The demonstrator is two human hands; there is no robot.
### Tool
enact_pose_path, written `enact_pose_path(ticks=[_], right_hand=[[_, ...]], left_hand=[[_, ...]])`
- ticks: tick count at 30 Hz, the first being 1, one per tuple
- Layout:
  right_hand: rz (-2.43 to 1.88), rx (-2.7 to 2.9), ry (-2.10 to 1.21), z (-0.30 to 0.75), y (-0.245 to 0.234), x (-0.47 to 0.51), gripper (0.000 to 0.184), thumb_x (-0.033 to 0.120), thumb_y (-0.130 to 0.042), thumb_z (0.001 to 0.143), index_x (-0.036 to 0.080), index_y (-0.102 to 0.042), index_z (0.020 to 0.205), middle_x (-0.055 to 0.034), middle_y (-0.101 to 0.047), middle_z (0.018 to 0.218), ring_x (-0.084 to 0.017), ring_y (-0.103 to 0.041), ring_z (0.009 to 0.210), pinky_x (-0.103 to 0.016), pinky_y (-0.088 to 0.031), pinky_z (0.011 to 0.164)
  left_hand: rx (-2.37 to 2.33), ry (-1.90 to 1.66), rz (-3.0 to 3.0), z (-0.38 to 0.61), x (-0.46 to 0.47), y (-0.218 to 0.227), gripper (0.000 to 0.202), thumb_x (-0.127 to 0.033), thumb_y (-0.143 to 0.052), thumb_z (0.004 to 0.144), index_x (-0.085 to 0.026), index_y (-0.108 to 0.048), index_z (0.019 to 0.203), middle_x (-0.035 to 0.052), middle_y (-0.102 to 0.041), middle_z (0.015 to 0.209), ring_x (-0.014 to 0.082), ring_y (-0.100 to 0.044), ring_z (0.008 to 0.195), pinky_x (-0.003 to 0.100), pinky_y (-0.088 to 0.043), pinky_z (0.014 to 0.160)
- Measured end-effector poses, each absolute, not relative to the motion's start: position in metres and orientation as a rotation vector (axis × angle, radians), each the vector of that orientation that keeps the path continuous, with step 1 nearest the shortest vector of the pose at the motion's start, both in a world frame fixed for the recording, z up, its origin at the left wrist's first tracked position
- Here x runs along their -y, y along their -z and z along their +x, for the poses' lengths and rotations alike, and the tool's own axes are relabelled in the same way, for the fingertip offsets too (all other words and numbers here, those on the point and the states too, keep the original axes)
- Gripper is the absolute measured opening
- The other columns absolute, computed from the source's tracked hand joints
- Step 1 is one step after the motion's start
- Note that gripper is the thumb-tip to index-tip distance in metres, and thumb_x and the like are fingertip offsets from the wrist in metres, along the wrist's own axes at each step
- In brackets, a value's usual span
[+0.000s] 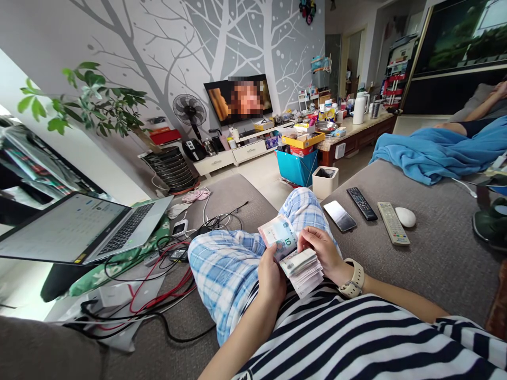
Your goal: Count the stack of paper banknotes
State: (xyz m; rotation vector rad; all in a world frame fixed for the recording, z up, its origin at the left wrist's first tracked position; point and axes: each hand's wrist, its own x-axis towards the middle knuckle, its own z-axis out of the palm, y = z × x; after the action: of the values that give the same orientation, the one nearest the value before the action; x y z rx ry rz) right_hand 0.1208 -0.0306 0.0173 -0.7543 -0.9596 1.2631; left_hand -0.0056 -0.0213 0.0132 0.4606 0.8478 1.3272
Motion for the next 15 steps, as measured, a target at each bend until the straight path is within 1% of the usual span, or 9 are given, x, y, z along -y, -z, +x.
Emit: enact_pose_path(ticks=[2,4,8,11,15], right_hand=[[-0.745,0.957,-1.288,0.1205,-0.0197,0.0320,0.037,0.051,-0.065,0.082,0.020,-0.059,0.064,0.0013,-0.054,0.055,-0.012,-0.042,0.049,-0.028,-0.030,0.051],[-0.752,0.954,-1.288,0.1203,-0.0224,0.0331,0.038,0.051,-0.068,0.080,0.020,-0.057,0.061,0.0012,-0.055,0.054,-0.012,-0.042,0.048,-0.028,-0.030,0.050],[-0.817,0.928,-1.246,0.1205,-0.0253,0.0338,0.038,0.046,-0.080,0.068,0.021,-0.053,0.061,0.0046,-0.050,0.052,-0.011,-0.038,0.048,-0.027,-0.028,0.050],[-0.847,0.886,-1.228,0.1203,-0.0246,0.0329,0.040,0.042,-0.085,0.061,0.022,-0.050,0.063,0.0067,-0.045,0.053,-0.010,-0.036,0.050,-0.027,-0.027,0.051],[-0.848,0.804,-1.211,0.1193,-0.0226,0.0300,0.044,0.039,-0.088,0.055,0.022,-0.049,0.069,0.0069,-0.046,0.059,-0.011,-0.038,0.054,-0.027,-0.030,0.054]], left_hand=[[-0.856,-1.329,0.448,-0.0059,0.0211,-0.0121,0.025,-0.025,-0.067,0.070,-0.012,-0.070,0.091,0.0103,-0.076,0.093,0.0247,-0.071,0.082,0.035,-0.055,0.079],[-0.847,-1.330,0.457,-0.0061,0.0209,-0.0108,0.026,-0.024,-0.068,0.069,-0.012,-0.070,0.092,0.0101,-0.075,0.092,0.0250,-0.071,0.083,0.036,-0.055,0.080],[-0.840,-1.339,0.474,-0.0069,0.0207,-0.0087,0.026,-0.022,-0.071,0.068,-0.013,-0.069,0.093,0.0080,-0.075,0.090,0.0234,-0.071,0.080,0.036,-0.055,0.082],[-0.838,-1.337,0.506,-0.0075,0.0214,-0.0093,0.026,-0.021,-0.073,0.066,-0.014,-0.068,0.091,0.0074,-0.075,0.087,0.0238,-0.071,0.078,0.038,-0.055,0.081],[-0.845,-1.329,0.545,-0.0078,0.0234,-0.0123,0.026,-0.019,-0.074,0.064,-0.014,-0.068,0.089,0.0070,-0.075,0.088,0.0231,-0.071,0.078,0.037,-0.054,0.081]])
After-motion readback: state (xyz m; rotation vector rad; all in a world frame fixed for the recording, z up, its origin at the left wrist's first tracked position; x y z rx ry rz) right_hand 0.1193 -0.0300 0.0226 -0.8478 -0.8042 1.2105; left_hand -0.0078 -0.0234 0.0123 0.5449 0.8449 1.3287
